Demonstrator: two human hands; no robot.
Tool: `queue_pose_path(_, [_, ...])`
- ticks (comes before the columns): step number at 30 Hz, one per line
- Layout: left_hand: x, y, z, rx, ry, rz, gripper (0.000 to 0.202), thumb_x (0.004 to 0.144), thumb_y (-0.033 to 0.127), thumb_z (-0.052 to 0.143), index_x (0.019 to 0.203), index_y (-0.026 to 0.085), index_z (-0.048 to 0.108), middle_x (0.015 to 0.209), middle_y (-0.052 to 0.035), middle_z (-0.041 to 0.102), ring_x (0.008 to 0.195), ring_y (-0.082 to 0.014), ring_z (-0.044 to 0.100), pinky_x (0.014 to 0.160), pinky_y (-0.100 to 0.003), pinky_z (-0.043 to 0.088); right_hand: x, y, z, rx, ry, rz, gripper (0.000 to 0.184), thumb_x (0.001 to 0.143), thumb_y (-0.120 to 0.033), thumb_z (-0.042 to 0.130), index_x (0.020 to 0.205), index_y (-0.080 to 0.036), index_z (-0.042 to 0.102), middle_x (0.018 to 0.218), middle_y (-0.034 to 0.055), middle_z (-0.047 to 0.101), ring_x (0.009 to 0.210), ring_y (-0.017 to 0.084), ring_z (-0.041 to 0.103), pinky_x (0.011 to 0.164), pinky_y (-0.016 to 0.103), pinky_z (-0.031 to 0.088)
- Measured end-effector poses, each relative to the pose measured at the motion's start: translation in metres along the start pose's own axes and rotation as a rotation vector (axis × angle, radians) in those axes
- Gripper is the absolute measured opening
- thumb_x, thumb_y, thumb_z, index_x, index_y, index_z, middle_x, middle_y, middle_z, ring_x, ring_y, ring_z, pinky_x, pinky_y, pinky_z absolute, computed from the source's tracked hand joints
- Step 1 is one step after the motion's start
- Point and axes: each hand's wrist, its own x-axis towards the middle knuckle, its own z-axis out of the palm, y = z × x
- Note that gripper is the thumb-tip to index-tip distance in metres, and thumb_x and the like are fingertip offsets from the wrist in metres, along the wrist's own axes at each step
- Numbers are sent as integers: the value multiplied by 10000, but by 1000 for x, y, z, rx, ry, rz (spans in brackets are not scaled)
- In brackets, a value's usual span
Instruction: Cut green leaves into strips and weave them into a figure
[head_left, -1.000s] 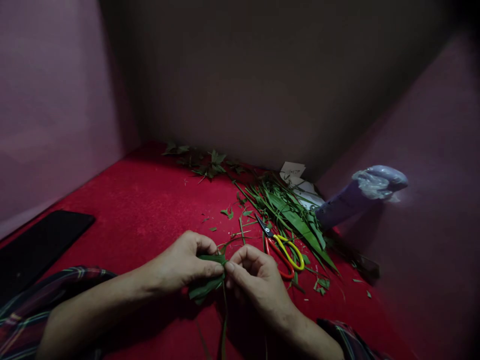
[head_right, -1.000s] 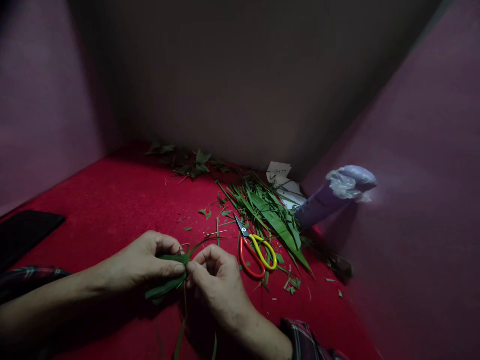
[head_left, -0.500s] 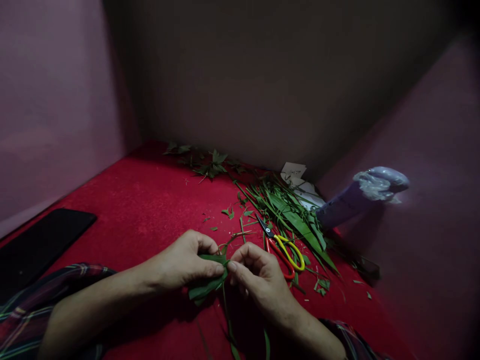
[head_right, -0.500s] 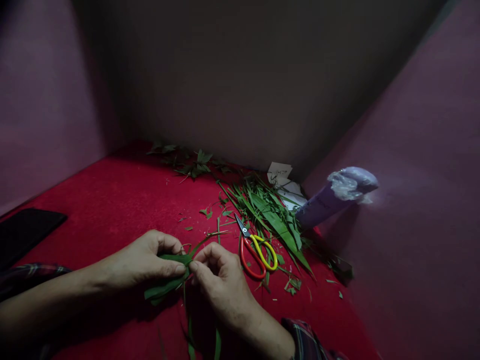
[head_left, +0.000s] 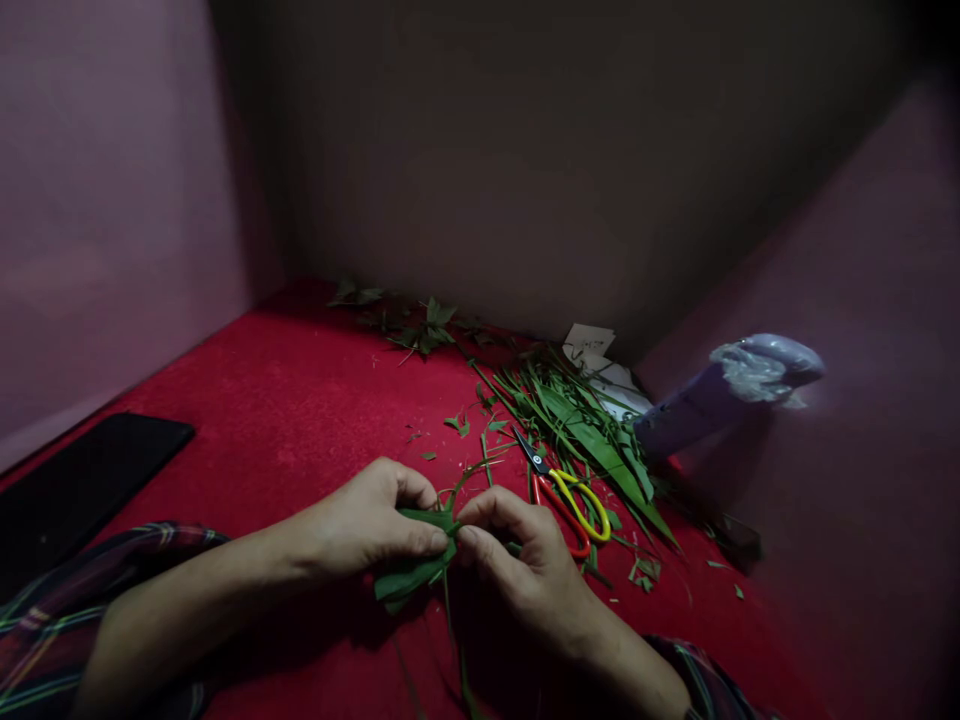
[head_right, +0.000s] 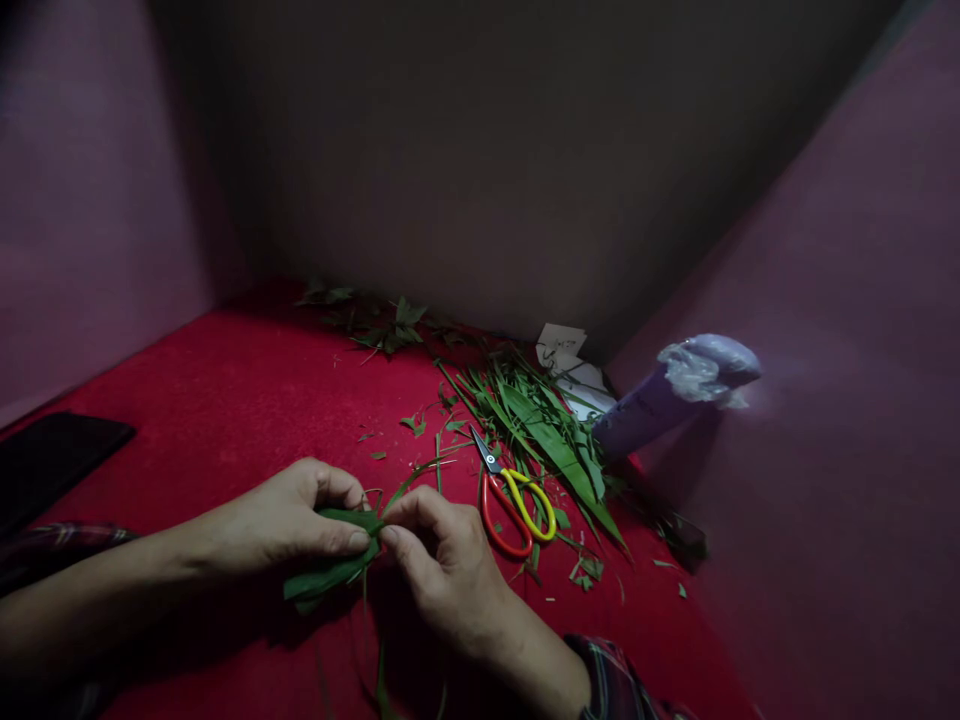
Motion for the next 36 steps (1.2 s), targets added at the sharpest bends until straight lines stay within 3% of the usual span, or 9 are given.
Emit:
queue_pose_path(8, [2, -1, 1, -16, 24, 6, 258, 567, 343, 682, 619, 127, 551, 475, 65, 428, 428, -66, 357, 424, -197, 262, -1, 4, 4, 40, 47, 88, 101, 806, -228, 556, 724, -169, 558, 623, -17, 549, 579, 111, 489, 542, 223, 383])
queue_pose_path(12, [2, -1, 1, -27, 26, 12, 244, 574, 333, 680, 626, 129, 556, 480, 66, 438, 427, -65, 364, 424, -194, 266, -2, 7, 6, 188, 34, 158, 60, 788, -220, 583, 770, -179, 543, 634, -28, 543, 573, 98, 488, 529, 210, 382])
queue_pose_path(20, [6, -6, -1, -98, 5, 36, 283, 540, 357, 711, 622, 125, 573, 494, 50, 503, 441, -70, 407, 433, -191, 298, -2, -2, 14, 552, 53, 291, 179, 733, -265, 646, 768, -165, 502, 547, -35, 577, 423, 68, 461, 419, 176, 353])
queue_pose_path(27, [4, -7, 6, -103, 70, 64, 276, 537, 343, 702, 580, 134, 526, 458, 59, 472, 425, -66, 383, 415, -189, 272, -3, -1, 18, 566, 121, 258, 175, 719, -259, 660, 720, -168, 511, 527, -49, 544, 440, 71, 471, 442, 179, 362])
queue_pose_path(36, [2, -5, 7, -64, 44, 67, 261, 576, 364, 659, 592, 135, 534, 472, 47, 482, 429, -81, 401, 420, -205, 277, -2, 0, 19, 533, 127, 259, 161, 725, -254, 652, 730, -175, 511, 528, -61, 509, 451, 75, 466, 450, 185, 362])
